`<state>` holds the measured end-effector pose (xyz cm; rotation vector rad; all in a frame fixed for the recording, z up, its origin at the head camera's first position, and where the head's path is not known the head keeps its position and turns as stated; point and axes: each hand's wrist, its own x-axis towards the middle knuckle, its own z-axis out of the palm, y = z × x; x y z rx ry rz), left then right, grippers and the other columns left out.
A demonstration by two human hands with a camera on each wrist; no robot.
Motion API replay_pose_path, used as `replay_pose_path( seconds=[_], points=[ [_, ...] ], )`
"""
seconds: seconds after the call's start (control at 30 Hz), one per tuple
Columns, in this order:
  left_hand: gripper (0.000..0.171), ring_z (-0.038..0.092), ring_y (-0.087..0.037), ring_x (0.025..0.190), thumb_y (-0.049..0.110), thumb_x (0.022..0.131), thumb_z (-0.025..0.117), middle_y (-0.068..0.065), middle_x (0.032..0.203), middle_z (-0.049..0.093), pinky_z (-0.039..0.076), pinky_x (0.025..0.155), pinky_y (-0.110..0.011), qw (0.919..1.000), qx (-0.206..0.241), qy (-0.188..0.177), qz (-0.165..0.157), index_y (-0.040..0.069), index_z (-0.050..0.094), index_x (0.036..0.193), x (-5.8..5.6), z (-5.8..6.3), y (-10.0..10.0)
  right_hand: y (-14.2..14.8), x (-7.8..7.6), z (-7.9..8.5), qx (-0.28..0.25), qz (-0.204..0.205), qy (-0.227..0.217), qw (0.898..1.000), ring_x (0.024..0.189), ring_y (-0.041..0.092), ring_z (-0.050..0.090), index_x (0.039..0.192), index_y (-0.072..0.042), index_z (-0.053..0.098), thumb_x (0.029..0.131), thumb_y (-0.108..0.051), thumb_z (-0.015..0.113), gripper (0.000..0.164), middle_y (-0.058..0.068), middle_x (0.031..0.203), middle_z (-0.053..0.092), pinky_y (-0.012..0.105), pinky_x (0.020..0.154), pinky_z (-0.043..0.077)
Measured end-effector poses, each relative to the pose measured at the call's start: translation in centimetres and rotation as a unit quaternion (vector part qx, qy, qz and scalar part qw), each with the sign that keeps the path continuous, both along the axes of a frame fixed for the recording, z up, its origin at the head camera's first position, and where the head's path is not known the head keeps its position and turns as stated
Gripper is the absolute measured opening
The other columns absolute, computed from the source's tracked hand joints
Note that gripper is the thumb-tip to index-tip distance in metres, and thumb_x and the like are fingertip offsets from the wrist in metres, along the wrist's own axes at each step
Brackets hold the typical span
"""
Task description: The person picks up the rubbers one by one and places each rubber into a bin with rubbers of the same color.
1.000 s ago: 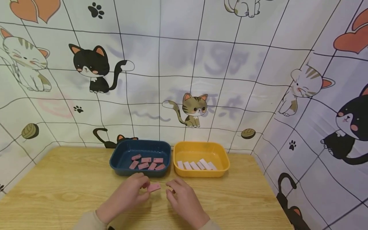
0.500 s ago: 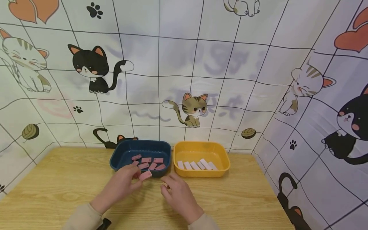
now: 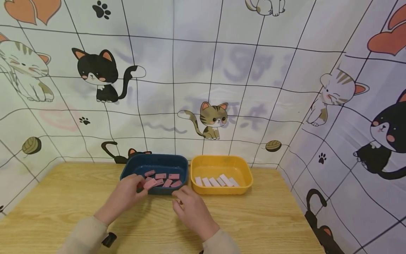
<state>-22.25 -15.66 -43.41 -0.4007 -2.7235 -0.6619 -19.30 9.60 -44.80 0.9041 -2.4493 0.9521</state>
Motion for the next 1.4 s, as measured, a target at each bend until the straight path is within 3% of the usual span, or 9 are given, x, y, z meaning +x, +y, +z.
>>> replay_pose_path(
  seconds=[0.33,0.63,0.97,1.27,1.4],
  points=[
    [0.023,0.047,-0.02,0.068,0.017,0.087,0.08,-0.005,0.074,0.053,0.041,0.06,-0.032,0.9978,0.004,-0.054,0.039,0.004,0.063,0.081,-2.0,0.9,-1.1,-1.0,-0.3,1.1,0.018,0.014,0.006,1.0,0.08,0.007,0.062,0.111,-0.007,0.075,0.098,-0.008,0.067,0.015,0.0,0.099,0.064,0.019,0.072,0.054],
    [0.032,0.046,-0.02,0.06,0.018,0.091,0.077,-0.006,0.067,0.048,0.035,0.054,-0.031,0.9924,0.029,-0.097,0.069,0.007,0.053,0.073,-4.0,0.3,-1.8,-1.3,-0.6,1.2,0.025,0.017,0.019,0.999,0.08,0.007,0.061,0.109,-0.006,0.074,0.097,-0.009,0.068,0.013,0.002,0.104,0.066,0.018,0.072,0.053],
    [0.039,0.046,-0.018,0.054,0.016,0.091,0.073,-0.001,0.059,0.042,0.033,0.051,-0.03,0.9879,-0.026,-0.109,0.107,0.01,0.05,0.06,-5.5,-0.1,-1.5,-1.5,-1.0,1.1,0.032,0.026,0.029,0.999,0.08,0.009,0.064,0.107,-0.008,0.072,0.096,-0.006,0.068,0.012,0.005,0.11,0.067,0.017,0.071,0.053],
    [0.027,0.063,-0.024,0.058,0.012,0.092,0.069,-0.008,0.064,0.064,0.054,0.055,-0.043,0.9834,-0.077,-0.1,0.13,0.005,0.065,0.066,-6.6,-0.4,-0.7,-1.7,-1.1,0.7,0.034,0.024,0.042,0.998,0.077,0.01,0.063,0.103,-0.004,0.073,0.091,-0.004,0.071,0.012,0.008,0.106,0.068,0.016,0.069,0.052],
    [0.028,0.066,-0.026,0.06,0.012,0.094,0.067,-0.011,0.066,0.067,0.056,0.056,-0.046,0.9791,-0.089,-0.112,0.144,0.005,0.067,0.067,-7.2,-0.7,-0.5,-1.9,-1.2,0.6,0.036,0.023,0.038,0.998,0.077,0.008,0.062,0.104,-0.003,0.074,0.092,-0.005,0.07,0.013,0.006,0.104,0.067,0.016,0.069,0.052]
  ],
)
